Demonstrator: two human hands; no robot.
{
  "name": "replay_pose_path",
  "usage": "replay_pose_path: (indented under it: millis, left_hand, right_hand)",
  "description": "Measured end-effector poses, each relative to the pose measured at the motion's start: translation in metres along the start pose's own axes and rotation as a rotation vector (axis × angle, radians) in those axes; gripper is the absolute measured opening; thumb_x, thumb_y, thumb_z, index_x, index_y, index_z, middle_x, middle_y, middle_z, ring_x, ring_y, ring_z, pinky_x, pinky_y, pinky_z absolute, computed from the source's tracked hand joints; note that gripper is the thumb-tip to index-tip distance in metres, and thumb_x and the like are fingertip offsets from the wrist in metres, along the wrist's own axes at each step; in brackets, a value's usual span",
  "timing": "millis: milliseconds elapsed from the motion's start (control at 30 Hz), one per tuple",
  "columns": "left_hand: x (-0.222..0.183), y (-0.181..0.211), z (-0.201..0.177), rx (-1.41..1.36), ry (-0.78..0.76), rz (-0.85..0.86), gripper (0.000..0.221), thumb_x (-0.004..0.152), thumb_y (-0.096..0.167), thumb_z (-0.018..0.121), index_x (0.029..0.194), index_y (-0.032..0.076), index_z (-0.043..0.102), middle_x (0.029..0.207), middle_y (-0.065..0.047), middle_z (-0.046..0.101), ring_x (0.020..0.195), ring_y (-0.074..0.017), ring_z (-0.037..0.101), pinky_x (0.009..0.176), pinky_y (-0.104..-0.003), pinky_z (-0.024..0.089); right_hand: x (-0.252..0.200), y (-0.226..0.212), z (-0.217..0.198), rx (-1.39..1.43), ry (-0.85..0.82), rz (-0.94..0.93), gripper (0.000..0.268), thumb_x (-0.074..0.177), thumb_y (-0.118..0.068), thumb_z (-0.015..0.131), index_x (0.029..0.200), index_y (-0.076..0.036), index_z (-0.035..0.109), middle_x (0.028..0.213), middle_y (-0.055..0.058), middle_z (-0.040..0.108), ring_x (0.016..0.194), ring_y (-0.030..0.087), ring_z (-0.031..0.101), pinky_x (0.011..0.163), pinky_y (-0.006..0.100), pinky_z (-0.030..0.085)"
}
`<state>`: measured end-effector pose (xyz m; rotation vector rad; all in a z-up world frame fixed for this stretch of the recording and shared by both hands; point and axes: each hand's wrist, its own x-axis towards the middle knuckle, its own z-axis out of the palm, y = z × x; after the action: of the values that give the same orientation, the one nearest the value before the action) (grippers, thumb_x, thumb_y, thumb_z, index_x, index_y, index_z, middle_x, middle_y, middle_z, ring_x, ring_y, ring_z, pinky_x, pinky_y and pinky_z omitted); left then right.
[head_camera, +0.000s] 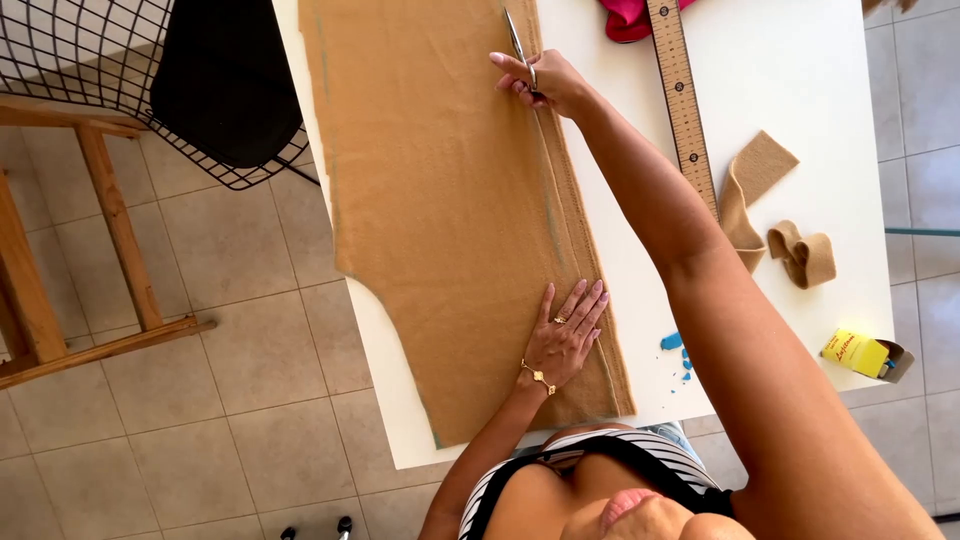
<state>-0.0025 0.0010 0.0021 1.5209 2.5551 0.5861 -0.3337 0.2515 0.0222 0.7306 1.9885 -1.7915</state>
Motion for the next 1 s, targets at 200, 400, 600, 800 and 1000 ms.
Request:
replay_pose_path:
  millis: [200, 400, 600, 800, 1000]
  left_hand:
    - [-0.001, 0.001, 0.0, -0.023, 0.032, 0.004, 0.06, 0.115, 0.028, 0.058, 0.171, 0.014, 0.041, 0.179, -0.002, 0.037, 0.167, -0.0237, 0.034, 0.136, -0.065, 0.022]
    - [0.0, -0.001, 0.0, -0.009, 0.018, 0.003, 0.062, 0.114, 0.03, 0.059, 0.171, 0.014, 0.04, 0.18, -0.001, 0.037, 0.167, -0.0222, 0.033, 0.137, -0.064, 0.02]
    - [0.001, -0.002, -0.002, -0.045, 0.004, 0.001, 0.06, 0.116, 0.027, 0.055, 0.172, 0.014, 0.038, 0.18, -0.002, 0.035, 0.168, -0.0222, 0.031, 0.137, -0.064, 0.019]
    - [-0.001, -0.001, 0.001, -0.006, -0.009, 0.0, 0.062, 0.115, 0.03, 0.058, 0.172, 0.015, 0.039, 0.18, 0.0, 0.035, 0.168, -0.0222, 0.033, 0.137, -0.064, 0.019]
    - [0.0, 0.0, -0.002, -0.023, -0.001, -0.01, 0.061, 0.114, 0.029, 0.058, 0.171, 0.015, 0.041, 0.179, 0.0, 0.038, 0.167, -0.0212, 0.035, 0.137, -0.063, 0.019]
  right_hand:
    - [0.007, 0.004, 0.001, -0.002, 0.023, -0.002, 0.064, 0.087, -0.07, 0.081, 0.093, -0.006, 0.082, 0.06, -0.004, 0.05, 0.048, 0.004, 0.042, 0.049, 0.018, 0.031]
    - [0.015, 0.007, -0.001, -0.016, 0.02, -0.059, 0.059, 0.092, -0.063, 0.083, 0.09, -0.005, 0.081, 0.054, -0.003, 0.045, 0.047, 0.004, 0.038, 0.049, 0.017, 0.03]
    - [0.025, -0.009, 0.0, 0.019, 0.014, -0.015, 0.072, 0.087, -0.073, 0.076, 0.099, -0.003, 0.082, 0.059, -0.003, 0.05, 0.05, 0.005, 0.043, 0.052, 0.019, 0.034]
    - [0.025, 0.0, -0.003, -0.013, 0.026, -0.041, 0.065, 0.088, -0.07, 0.081, 0.094, -0.005, 0.081, 0.053, -0.003, 0.043, 0.048, 0.004, 0.036, 0.051, 0.018, 0.028]
    - [0.038, 0.001, -0.003, 0.006, -0.001, -0.062, 0.061, 0.092, -0.068, 0.079, 0.091, -0.007, 0.078, 0.058, -0.003, 0.05, 0.048, 0.004, 0.042, 0.049, 0.017, 0.033]
